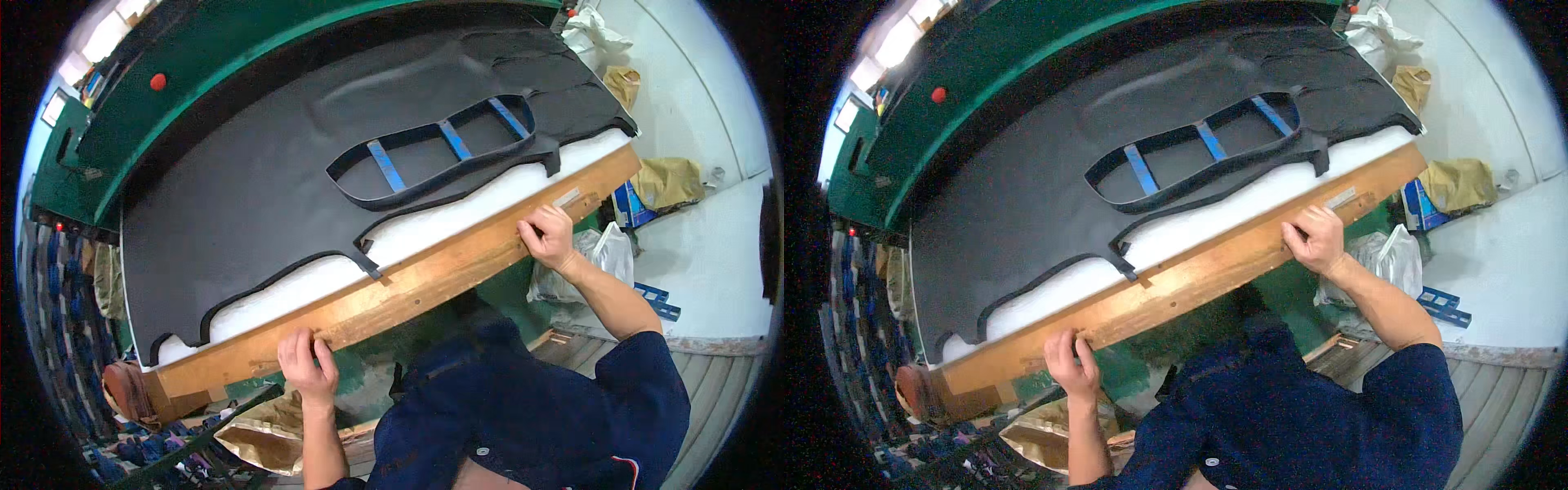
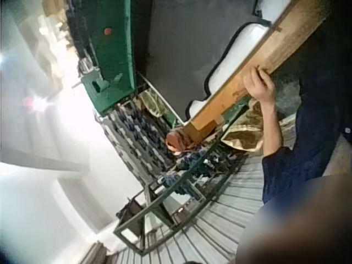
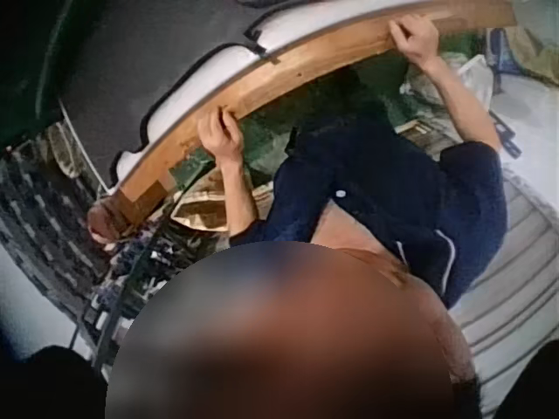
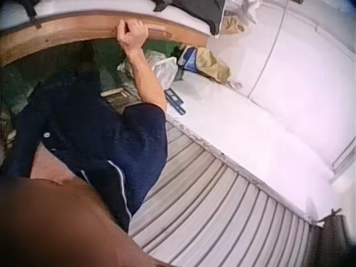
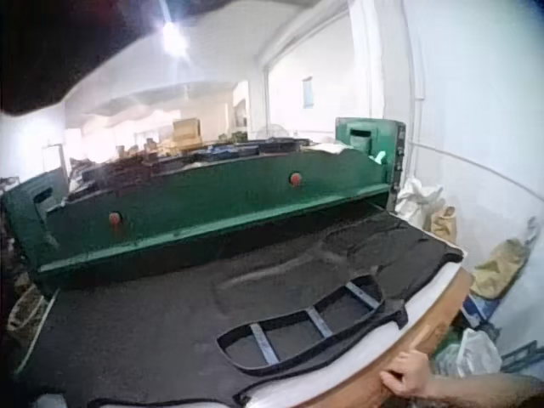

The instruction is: Operating a hydraulic press to die-cut shapes from leather sheets.

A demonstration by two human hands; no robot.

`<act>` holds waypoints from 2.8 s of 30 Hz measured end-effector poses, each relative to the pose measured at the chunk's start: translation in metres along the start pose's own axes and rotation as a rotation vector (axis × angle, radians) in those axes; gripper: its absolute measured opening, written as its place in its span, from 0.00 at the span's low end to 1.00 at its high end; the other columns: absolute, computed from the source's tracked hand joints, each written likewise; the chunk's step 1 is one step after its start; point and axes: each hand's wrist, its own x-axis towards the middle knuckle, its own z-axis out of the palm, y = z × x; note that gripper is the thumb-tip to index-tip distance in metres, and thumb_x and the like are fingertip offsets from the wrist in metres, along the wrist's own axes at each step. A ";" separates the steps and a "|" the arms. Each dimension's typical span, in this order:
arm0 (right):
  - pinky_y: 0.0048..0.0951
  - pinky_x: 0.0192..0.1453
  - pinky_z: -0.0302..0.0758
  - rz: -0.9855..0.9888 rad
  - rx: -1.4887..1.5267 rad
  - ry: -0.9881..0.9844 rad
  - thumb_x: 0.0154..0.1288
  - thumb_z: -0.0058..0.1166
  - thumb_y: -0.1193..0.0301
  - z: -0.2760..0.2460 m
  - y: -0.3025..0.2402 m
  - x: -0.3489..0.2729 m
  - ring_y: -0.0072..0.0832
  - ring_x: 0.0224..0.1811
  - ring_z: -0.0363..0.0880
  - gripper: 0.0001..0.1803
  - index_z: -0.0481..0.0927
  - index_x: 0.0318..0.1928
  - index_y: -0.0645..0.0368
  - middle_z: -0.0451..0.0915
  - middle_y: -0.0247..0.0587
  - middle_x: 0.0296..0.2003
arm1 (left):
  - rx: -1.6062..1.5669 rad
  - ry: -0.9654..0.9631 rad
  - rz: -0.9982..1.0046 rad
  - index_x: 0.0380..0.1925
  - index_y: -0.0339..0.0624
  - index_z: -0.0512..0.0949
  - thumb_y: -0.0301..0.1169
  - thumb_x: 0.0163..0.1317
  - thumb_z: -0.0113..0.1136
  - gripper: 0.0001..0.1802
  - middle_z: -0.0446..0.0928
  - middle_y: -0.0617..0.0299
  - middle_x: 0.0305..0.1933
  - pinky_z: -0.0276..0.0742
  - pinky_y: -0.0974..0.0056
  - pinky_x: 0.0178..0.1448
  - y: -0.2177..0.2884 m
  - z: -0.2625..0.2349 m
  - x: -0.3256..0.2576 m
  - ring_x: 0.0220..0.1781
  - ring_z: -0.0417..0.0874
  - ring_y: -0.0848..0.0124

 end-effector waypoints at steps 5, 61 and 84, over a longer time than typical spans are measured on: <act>0.39 0.31 0.67 0.013 -0.079 -0.033 0.56 0.58 0.76 0.006 -0.001 0.001 0.41 0.24 0.73 0.05 0.77 0.24 0.57 0.75 0.41 0.21 | 0.066 0.116 -0.007 0.31 0.38 0.82 0.31 0.58 0.56 0.09 0.80 0.56 0.30 0.74 0.56 0.41 -0.002 0.024 0.009 0.31 0.80 0.57; 0.48 0.75 0.59 -0.489 -0.134 -0.482 0.71 0.49 0.51 0.149 0.031 0.410 0.53 0.72 0.61 0.34 0.69 0.68 0.61 0.64 0.61 0.69 | 0.523 -0.397 -0.673 0.76 0.42 0.56 0.53 0.72 0.49 0.40 0.51 0.44 0.80 0.43 0.42 0.80 -0.191 -0.014 0.191 0.82 0.48 0.52; 0.41 0.76 0.59 0.113 -0.457 -0.353 0.76 0.36 0.43 0.155 0.219 0.513 0.50 0.72 0.64 0.36 0.70 0.69 0.58 0.69 0.56 0.68 | 0.402 -0.394 -0.334 0.73 0.45 0.62 0.59 0.70 0.45 0.40 0.58 0.45 0.78 0.49 0.48 0.80 -0.265 0.118 0.415 0.80 0.55 0.53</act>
